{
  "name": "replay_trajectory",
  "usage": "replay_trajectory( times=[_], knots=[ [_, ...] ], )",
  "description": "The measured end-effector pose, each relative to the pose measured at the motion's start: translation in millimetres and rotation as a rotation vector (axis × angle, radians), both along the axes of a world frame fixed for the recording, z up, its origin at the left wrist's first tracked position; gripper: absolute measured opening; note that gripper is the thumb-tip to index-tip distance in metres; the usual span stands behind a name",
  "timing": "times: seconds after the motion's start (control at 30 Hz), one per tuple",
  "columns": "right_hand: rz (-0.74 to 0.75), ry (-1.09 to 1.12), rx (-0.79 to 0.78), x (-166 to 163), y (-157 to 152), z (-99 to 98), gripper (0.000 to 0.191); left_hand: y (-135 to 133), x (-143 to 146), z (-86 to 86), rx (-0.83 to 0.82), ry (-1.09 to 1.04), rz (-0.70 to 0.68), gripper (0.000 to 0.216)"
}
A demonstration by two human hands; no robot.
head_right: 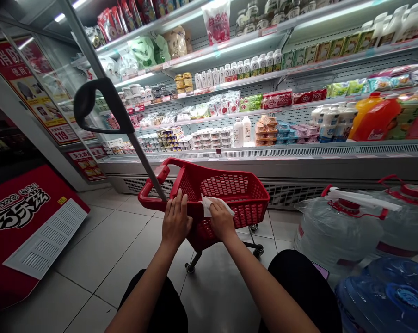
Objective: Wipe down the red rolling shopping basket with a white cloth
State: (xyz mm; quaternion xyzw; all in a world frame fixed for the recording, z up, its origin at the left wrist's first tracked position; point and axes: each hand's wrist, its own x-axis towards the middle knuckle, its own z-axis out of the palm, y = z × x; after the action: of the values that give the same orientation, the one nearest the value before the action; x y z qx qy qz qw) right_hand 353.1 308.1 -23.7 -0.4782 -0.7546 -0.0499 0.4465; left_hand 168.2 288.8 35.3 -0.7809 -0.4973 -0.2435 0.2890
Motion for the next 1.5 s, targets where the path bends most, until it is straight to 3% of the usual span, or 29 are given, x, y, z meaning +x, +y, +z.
replay_trajectory(
  times=[0.13, 0.27, 0.37, 0.53, 0.63, 0.77, 0.9, 1.03, 1.13, 1.23, 1.5],
  knots=[
    [-0.054, 0.017, -0.002, -15, 1, 2.6, 0.059, -3, 12, 1.1, 0.033, -0.043, -0.018, 0.072],
    [0.055, 0.017, 0.028, -57, 8, 20.0, 0.049, -4, 15, 2.9, 0.074, -0.059, -0.017, 0.06],
    [0.153, -0.006, 0.054, -67, 11, 29.4, 0.046, -5, 12, 4.0, 0.085, -0.077, -0.017, 0.057],
    [0.18, -0.033, 0.073, -30, 1, 18.2, 0.053, -8, 8, 4.4, 0.031, -0.133, -0.061, 0.071],
    [0.102, -0.035, 0.072, 6, -8, 2.0, 0.062, -9, 7, 4.3, 0.011, -0.114, -0.065, 0.084],
    [-0.024, -0.033, 0.046, 35, -14, -10.5, 0.065, -10, 9, 4.5, -0.006, -0.046, -0.022, 0.078],
    [-0.077, -0.013, 0.037, 5, -13, -3.3, 0.061, -7, 13, 3.5, -0.024, -0.044, -0.001, 0.077],
    [0.042, -0.006, 0.117, -47, -8, 13.6, 0.052, -3, 15, 1.8, 0.02, -0.052, 0.007, 0.071],
    [0.105, -0.016, 0.142, -57, -4, 19.0, 0.053, 0, 10, 1.4, 0.041, -0.058, -0.009, 0.07],
    [0.097, -0.089, 0.129, -31, -3, 10.0, 0.059, 1, 4, 0.9, 0.001, -0.039, -0.022, 0.074],
    [-0.115, -0.229, 0.068, 92, -11, -34.7, 0.068, -2, -1, -4.2, -0.089, 0.034, -0.003, 0.078]
  ],
)
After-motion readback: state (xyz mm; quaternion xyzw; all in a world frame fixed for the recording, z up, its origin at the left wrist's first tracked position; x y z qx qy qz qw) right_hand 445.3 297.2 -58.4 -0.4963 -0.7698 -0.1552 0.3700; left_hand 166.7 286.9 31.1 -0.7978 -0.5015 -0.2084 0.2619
